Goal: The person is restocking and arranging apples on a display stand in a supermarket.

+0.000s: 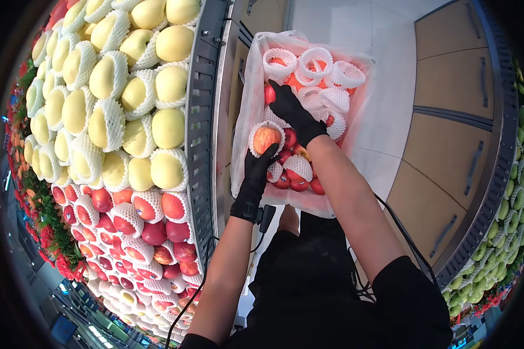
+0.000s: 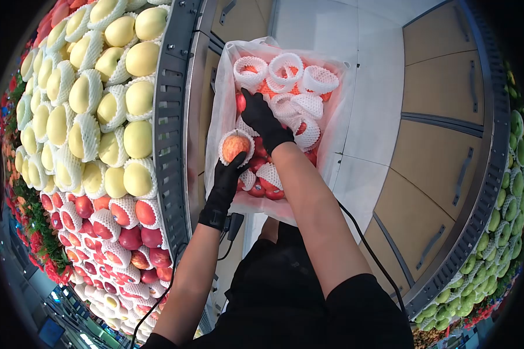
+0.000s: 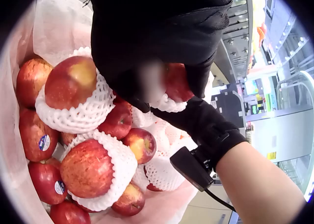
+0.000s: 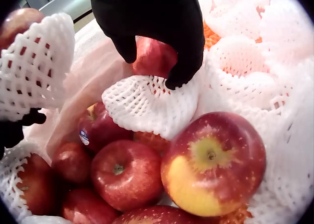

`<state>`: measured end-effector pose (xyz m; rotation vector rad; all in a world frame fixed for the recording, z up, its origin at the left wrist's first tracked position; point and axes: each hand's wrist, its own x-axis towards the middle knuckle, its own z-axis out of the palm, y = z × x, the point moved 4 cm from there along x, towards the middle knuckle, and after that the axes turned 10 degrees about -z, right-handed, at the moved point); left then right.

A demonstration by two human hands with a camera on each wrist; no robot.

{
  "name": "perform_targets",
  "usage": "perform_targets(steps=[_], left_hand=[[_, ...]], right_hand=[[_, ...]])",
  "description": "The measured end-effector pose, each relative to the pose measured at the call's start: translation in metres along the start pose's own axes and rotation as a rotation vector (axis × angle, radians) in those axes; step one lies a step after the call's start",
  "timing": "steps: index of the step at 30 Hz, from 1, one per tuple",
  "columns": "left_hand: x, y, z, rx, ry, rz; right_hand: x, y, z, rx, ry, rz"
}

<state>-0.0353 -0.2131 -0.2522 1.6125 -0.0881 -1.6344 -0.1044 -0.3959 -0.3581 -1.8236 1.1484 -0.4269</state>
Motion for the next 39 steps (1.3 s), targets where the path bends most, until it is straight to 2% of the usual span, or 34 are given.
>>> perform_targets(steps=[3, 6, 9, 12, 15, 16, 17, 18, 21, 22, 23, 24, 27, 29, 30, 31, 32, 33, 35, 37, 39], left_hand=[[0.004, 0.002, -0.006, -0.041, -0.027, -0.027], [0.013, 0.001, -0.012, -0.105, -0.026, -0.065], [0.022, 0.003, -0.011, -0.104, -0.007, -0.086], [0.027, 0.01, -0.002, -0.036, -0.021, -0.049], [0.036, 0.011, 0.005, 0.095, -0.09, -0.027], [0.04, 0.013, 0.009, 0.185, -0.116, -0.037], [0.042, 0.014, 0.013, 0.276, -0.143, -0.045], [0.042, 0.014, 0.021, 0.261, -0.089, 0.098], [0.041, 0.013, 0.041, 0.346, -0.278, 0.035], [0.046, 0.009, 0.044, 0.435, -0.331, -0.044], [0.047, 0.006, 0.045, 0.513, -0.334, -0.033], [0.044, 0.007, 0.051, 0.59, -0.337, -0.022], [0.042, 0.01, 0.062, 0.864, -0.362, 0.017], [0.051, 0.015, 0.056, 1.099, -0.399, 0.043], [0.049, 0.041, 0.066, 1.323, -0.326, 0.036], [0.078, 0.041, 0.052, 1.61, -0.143, -0.075], [0.078, 0.063, 0.054, 1.464, -0.003, -0.003], [0.086, 0.078, 0.055, 1.379, 0.062, 0.334], [0.104, 0.111, 0.062, 1.131, 0.206, 0.596], [0.106, 0.136, 0.081, 1.005, 0.127, 0.731], [0.131, 0.135, 0.083, 1.097, 0.107, 0.91]], right_hand=[[0.003, -0.011, -0.004, -0.115, -0.009, 0.058], [0.003, -0.019, -0.01, -0.061, -0.035, 0.137], [-0.007, -0.02, -0.013, 0.035, 0.104, 0.129], [-0.023, -0.024, -0.026, 0.096, 0.383, 0.042], [-0.039, -0.019, -0.047, 0.168, 0.286, 0.058], [-0.046, -0.015, -0.054, 0.294, 0.241, 0.066], [-0.055, -0.011, -0.06, 0.375, 0.238, 0.107], [-0.069, -0.019, -0.073, 0.457, 0.236, 0.148], [-0.101, -0.013, -0.084, 0.622, 0.327, 0.189], [-0.108, -0.001, -0.079, 0.695, 0.355, 0.203], [-0.116, 0.012, -0.075, 0.768, 0.384, 0.218], [-0.123, 0.012, -0.082, 0.706, 0.322, 0.233], [-0.142, 0.015, -0.083, 0.7, 0.36, 0.245], [-0.151, 0.02, -0.078, 0.601, 0.353, 0.254], [-0.154, 0.015, -0.08, 0.566, 0.355, 0.271], [-0.156, 0.009, -0.083, 0.532, 0.355, 0.29], [-0.157, 0.004, -0.085, 0.514, 0.326, 0.27], [-0.158, 0.0, -0.085, 0.507, 0.314, 0.29], [-0.159, -0.007, -0.086, 0.487, 0.293, 0.324], [-0.161, -0.019, -0.094, 0.435, 0.271, 0.348], [-0.163, -0.024, -0.098, 0.456, 0.249, 0.365]])
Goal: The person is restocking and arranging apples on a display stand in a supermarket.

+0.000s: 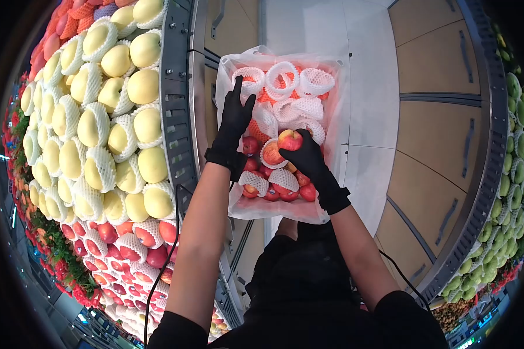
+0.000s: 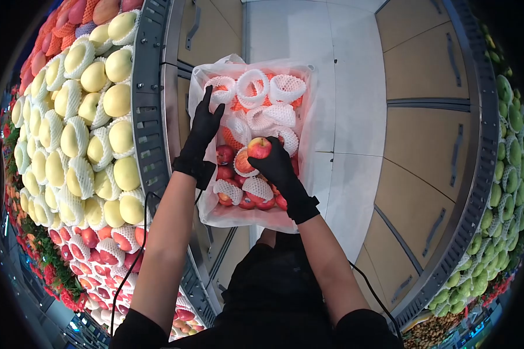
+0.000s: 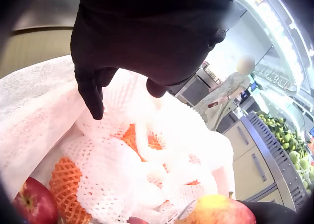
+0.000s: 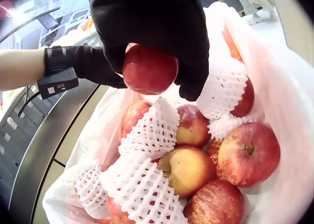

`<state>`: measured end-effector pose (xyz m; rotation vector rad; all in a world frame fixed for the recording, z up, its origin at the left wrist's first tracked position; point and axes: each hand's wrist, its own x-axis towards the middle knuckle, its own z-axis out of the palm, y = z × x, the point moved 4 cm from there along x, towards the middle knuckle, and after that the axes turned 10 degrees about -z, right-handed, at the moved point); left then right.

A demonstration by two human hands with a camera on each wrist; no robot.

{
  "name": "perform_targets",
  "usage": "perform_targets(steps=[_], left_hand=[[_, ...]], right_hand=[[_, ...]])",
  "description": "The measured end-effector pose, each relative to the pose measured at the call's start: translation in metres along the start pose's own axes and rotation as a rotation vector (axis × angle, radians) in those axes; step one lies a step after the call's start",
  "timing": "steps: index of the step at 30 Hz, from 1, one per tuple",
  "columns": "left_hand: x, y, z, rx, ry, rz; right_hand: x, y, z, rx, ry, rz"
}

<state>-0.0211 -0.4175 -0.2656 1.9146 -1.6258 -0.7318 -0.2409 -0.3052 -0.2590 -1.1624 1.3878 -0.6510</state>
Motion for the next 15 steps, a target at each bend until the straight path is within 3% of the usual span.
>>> perform_targets(steps=[3, 6, 10, 12, 15], left_hand=[[-0.006, -0.012, 0.012, 0.013, -0.08, -0.126], [-0.024, -0.008, -0.004, -0.17, -0.005, -0.407], [-0.062, 0.022, -0.023, -0.148, 0.174, -0.237], [-0.076, 0.03, -0.025, -0.1, 0.145, -0.245], [-0.092, 0.035, -0.022, -0.53, 0.023, -0.319]], right_hand=[[0.003, 0.005, -0.006, 0.009, 0.033, -0.105], [0.011, -0.002, -0.016, 0.171, 0.04, -0.224], [0.013, -0.054, -0.021, 0.356, -0.029, -0.11], [0.015, -0.058, -0.01, 0.439, -0.164, -0.043], [0.008, -0.097, -0.002, 0.579, -0.306, 0.04]])
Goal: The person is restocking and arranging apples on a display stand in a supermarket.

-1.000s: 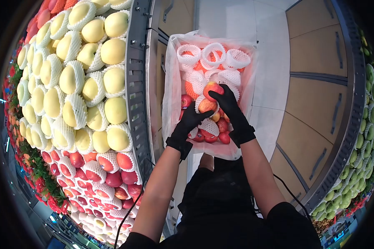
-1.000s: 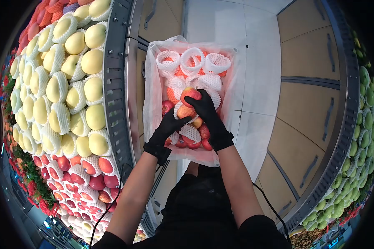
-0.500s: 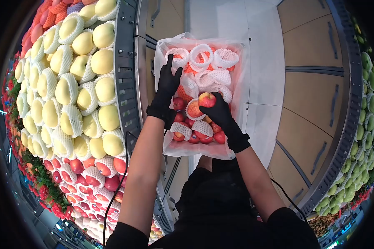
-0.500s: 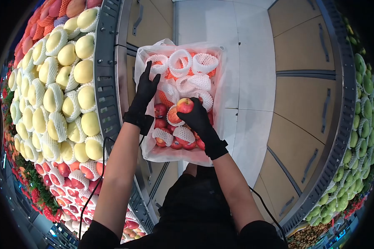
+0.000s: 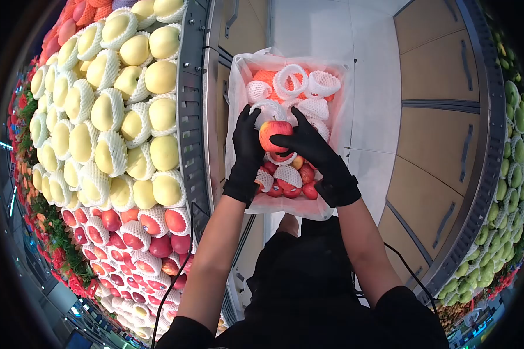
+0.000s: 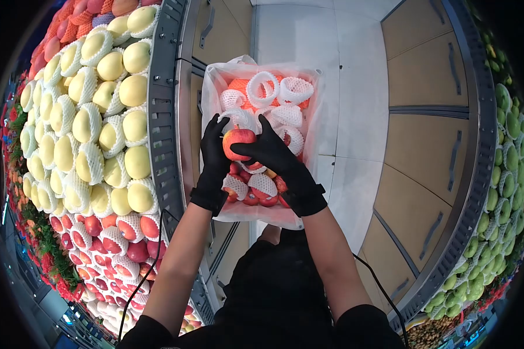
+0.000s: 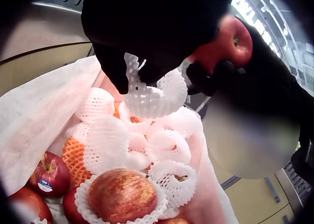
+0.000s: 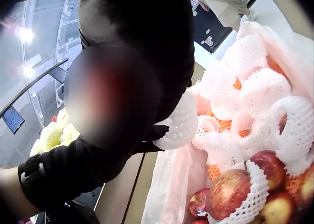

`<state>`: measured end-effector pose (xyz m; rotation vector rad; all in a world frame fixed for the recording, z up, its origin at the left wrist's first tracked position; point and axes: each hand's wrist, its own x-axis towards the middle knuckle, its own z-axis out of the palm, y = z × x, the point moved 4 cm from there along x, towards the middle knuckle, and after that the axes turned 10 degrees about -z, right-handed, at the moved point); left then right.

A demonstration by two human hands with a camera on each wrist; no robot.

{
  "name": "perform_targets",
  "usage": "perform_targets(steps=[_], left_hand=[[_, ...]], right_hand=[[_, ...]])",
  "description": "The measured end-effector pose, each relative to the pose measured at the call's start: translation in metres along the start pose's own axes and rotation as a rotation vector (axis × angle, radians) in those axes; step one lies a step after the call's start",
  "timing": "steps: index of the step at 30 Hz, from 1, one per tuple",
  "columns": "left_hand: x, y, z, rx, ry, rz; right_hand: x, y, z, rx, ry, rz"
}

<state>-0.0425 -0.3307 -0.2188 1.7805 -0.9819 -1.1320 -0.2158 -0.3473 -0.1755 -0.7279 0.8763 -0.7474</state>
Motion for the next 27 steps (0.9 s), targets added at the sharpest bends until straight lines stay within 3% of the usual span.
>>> perform_targets(steps=[1, 3, 6, 8, 10, 11, 13, 14, 17, 18, 21, 22, 25, 27], left_hand=[[-0.008, 0.007, -0.001, 0.227, 0.002, 0.132], [-0.012, 0.008, -0.003, 0.314, -0.02, 0.165], [-0.032, 0.037, -0.01, 0.41, -0.115, 0.214], [-0.046, 0.05, -0.013, 0.432, -0.146, 0.253], [-0.057, 0.057, -0.012, 0.483, -0.109, 0.357], [-0.058, 0.055, -0.016, 0.357, -0.152, 0.258], [-0.064, 0.051, -0.021, 0.099, -0.236, 0.057], [-0.066, 0.049, -0.024, -0.113, -0.208, 0.079], [-0.068, 0.042, -0.028, -0.414, -0.167, -0.333], [-0.065, 0.02, -0.028, -0.365, -0.324, -0.342], [-0.068, 0.002, -0.022, -0.234, -0.317, -0.446], [-0.065, -0.006, -0.025, -0.168, -0.235, -0.382], [-0.07, -0.015, -0.025, -0.407, -0.317, -0.433], [-0.079, -0.015, -0.021, -0.474, -0.352, -0.456]], right_hand=[[0.0, -0.004, 0.006, 0.043, -0.027, -0.025], [0.001, -0.01, 0.016, 0.131, -0.081, -0.076], [0.024, 0.035, -0.009, -0.151, -0.086, 0.059], [0.027, 0.033, -0.011, -0.402, -0.083, 0.142], [0.03, 0.044, -0.011, -0.484, 0.02, -0.019], [0.031, 0.049, -0.013, -0.524, 0.074, -0.101], [0.021, 0.039, -0.005, -0.567, 0.085, -0.06], [0.016, 0.033, -0.002, -0.518, 0.083, -0.029], [0.004, 0.027, 0.013, -0.574, 0.107, -0.073], [-0.001, 0.027, 0.017, -0.628, 0.118, -0.108], [-0.01, 0.037, 0.023, -0.614, 0.072, -0.244], [-0.012, 0.042, 0.021, -0.509, -0.045, -0.155], [-0.024, 0.051, 0.022, -0.253, -0.053, -0.112], [-0.027, 0.046, 0.025, -0.572, 0.024, -0.156]])
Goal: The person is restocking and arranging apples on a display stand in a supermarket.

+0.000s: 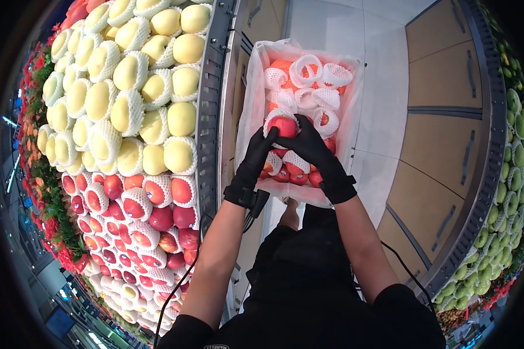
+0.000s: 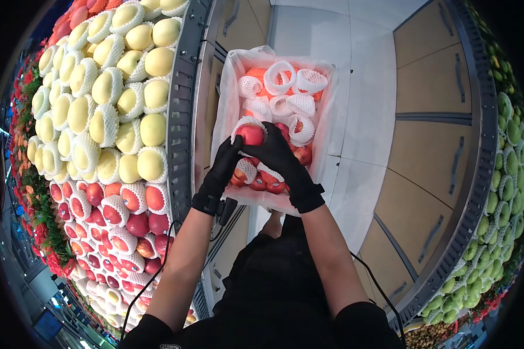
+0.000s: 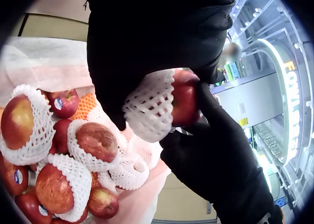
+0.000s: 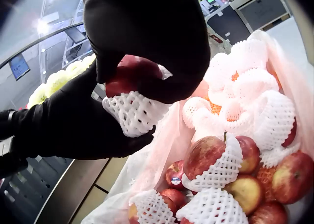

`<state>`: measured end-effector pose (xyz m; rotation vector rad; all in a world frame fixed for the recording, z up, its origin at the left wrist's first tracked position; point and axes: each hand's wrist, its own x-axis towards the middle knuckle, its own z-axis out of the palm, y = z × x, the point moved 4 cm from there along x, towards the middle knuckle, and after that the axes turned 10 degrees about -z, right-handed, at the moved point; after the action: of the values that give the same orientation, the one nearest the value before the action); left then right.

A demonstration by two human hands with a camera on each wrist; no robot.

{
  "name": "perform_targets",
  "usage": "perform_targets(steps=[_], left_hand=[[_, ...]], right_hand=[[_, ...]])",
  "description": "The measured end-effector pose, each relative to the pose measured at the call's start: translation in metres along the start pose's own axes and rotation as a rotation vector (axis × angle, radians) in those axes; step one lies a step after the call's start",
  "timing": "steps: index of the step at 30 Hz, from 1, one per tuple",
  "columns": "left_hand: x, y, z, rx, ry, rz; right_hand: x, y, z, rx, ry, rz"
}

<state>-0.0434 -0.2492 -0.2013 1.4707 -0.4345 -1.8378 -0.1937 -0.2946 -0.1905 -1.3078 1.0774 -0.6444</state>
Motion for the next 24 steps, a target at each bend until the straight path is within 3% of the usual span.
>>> perform_targets(steps=[1, 4, 7, 10, 11, 14, 18, 19, 20, 22, 24], left_hand=[[-0.002, -0.002, 0.003, -0.029, -0.023, -0.012], [-0.006, -0.005, 0.002, 0.054, -0.003, -0.103], [-0.001, -0.008, -0.003, -0.172, 0.011, -0.077], [0.004, -0.006, -0.006, -0.073, 0.011, -0.066], [0.006, -0.005, -0.008, -0.064, 0.026, -0.09], [0.029, -0.013, -0.021, -0.025, 0.06, -0.109], [0.066, -0.011, -0.02, 0.161, 0.204, 0.081], [0.077, -0.012, -0.021, 0.165, 0.192, 0.094], [0.087, -0.016, -0.022, 0.137, 0.216, 0.061], [0.106, -0.026, -0.028, 0.087, 0.265, -0.001], [0.121, -0.037, -0.033, 0.08, 0.255, -0.056]], right_hand=[[-0.001, -0.004, -0.001, -0.161, 0.032, -0.013], [-0.004, 0.007, 0.004, -0.303, 0.069, -0.152], [-0.001, 0.024, -0.008, -0.044, -0.047, -0.023], [0.002, 0.034, -0.011, 0.132, 0.005, 0.025], [0.001, 0.041, -0.01, 0.294, -0.004, 0.133], [0.011, 0.045, -0.009, -0.034, 0.091, -0.048], [0.011, 0.066, -0.03, -0.178, 0.285, -0.257], [0.004, 0.062, -0.045, -0.499, 0.367, -0.341], [-0.001, 0.07, -0.057, -0.625, 0.317, -0.136], [0.0, 0.091, -0.07, -0.835, 0.273, -0.05], [0.009, 0.1, -0.069, -0.96, 0.298, -0.104]])
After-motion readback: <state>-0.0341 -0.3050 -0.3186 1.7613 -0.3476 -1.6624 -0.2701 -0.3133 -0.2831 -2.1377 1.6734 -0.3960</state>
